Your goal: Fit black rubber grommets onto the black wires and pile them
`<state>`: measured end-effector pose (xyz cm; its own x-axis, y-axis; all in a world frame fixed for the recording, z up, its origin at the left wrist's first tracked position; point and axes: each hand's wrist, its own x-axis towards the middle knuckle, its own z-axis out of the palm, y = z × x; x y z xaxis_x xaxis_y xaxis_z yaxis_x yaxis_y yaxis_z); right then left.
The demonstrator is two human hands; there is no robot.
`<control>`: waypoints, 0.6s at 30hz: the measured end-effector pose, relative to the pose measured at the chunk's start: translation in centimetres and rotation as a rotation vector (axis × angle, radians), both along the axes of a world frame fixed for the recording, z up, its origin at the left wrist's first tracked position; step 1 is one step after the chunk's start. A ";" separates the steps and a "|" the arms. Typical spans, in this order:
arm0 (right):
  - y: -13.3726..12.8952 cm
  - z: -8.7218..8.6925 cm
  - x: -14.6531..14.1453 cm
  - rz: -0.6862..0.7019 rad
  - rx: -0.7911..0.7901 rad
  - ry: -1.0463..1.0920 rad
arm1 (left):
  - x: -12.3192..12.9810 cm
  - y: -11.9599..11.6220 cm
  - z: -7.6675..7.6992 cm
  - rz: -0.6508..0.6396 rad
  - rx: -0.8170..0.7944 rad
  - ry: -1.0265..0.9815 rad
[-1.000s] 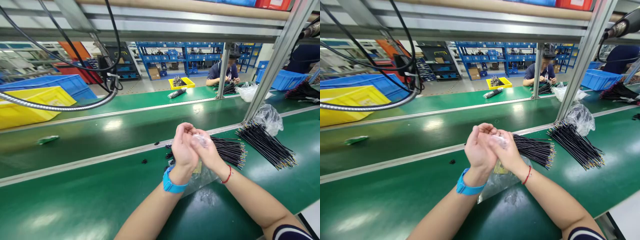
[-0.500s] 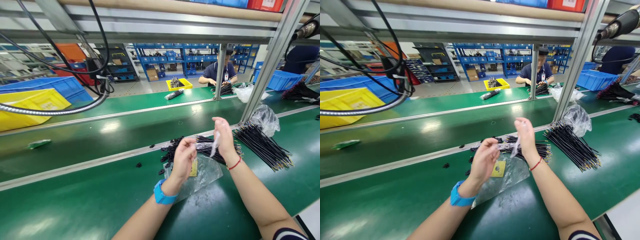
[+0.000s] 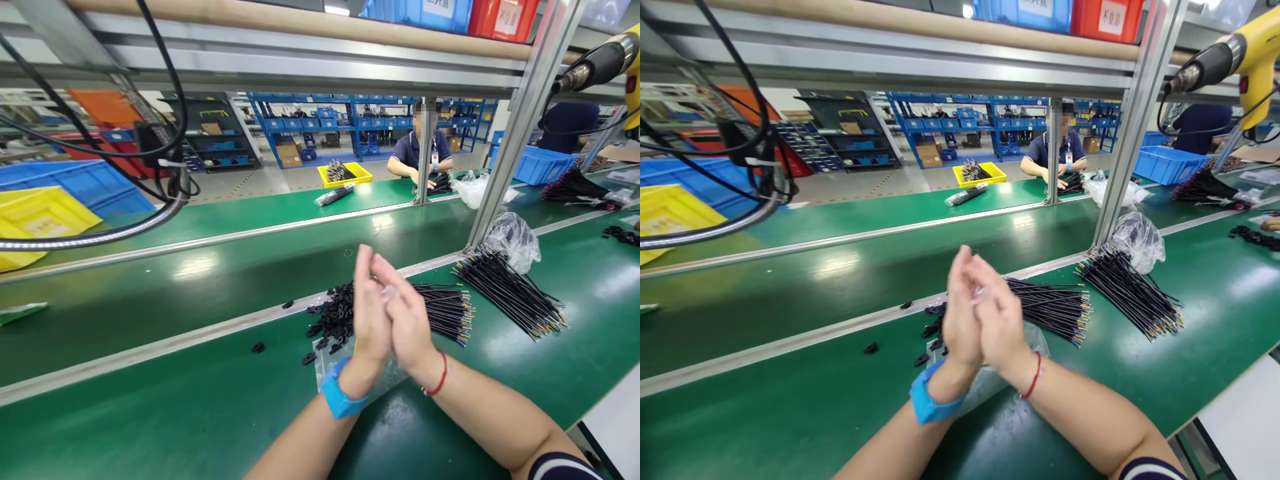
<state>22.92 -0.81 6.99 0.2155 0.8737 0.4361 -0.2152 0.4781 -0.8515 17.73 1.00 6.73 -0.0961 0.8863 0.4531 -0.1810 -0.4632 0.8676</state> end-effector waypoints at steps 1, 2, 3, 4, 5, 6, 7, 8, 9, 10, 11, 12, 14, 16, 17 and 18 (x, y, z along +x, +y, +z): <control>-0.5 0.0 -0.4 0.001 0.085 -0.092 | -0.3 0.5 0.8 -0.006 -0.074 -0.109; -1.0 -0.1 -0.8 -0.012 0.160 -0.158 | -0.5 1.0 1.4 -0.037 -0.152 -0.204; -1.3 -0.1 -1.1 -0.039 0.215 -0.187 | -0.6 1.3 1.9 -0.067 -0.226 -0.275; -1.4 -0.1 -1.3 -0.076 0.239 -0.175 | -0.5 1.4 2.3 -0.089 -0.284 -0.317; -1.4 -0.1 -1.3 -0.108 0.228 -0.128 | -0.2 1.3 2.3 -0.101 -0.328 -0.332; -1.2 0.1 -1.3 -0.122 0.188 -0.049 | 0.1 1.1 2.2 -0.107 -0.359 -0.335; -0.9 0.3 -1.1 -0.106 0.138 0.053 | 0.5 0.7 1.9 -0.120 -0.382 -0.342; -0.6 0.5 -0.8 -0.059 0.089 0.162 | 0.9 0.3 1.6 -0.144 -0.399 -0.359; -0.3 0.7 -0.5 0.010 0.047 0.265 | 1.3 -0.1 1.2 -0.182 -0.417 -0.387; 0.1 1.0 -0.2 0.081 0.017 0.348 | 1.6 -0.5 0.9 -0.225 -0.440 -0.420; 0.3 1.2 0.1 0.139 0.007 0.396 | 1.7 -0.7 0.7 -0.261 -0.458 -0.450; 0.5 1.3 0.4 0.166 0.015 0.400 | 1.8 -0.9 0.8 -0.285 -0.464 -0.466; 0.7 1.6 0.9 0.096 0.092 0.262 | 1.6 -0.9 1.4 -0.295 -0.437 -0.463; 0.6 2.0 1.3 -0.052 0.230 -0.061 | 1.2 -0.6 2.6 -0.256 -0.365 -0.469; 0.4 2.2 1.5 -0.110 0.295 -0.252 | 1.1 -0.6 3.4 -0.219 -0.322 -0.473; 0.2 2.5 1.6 -0.137 0.346 -0.432 | 1.0 -0.6 4.2 -0.175 -0.285 -0.475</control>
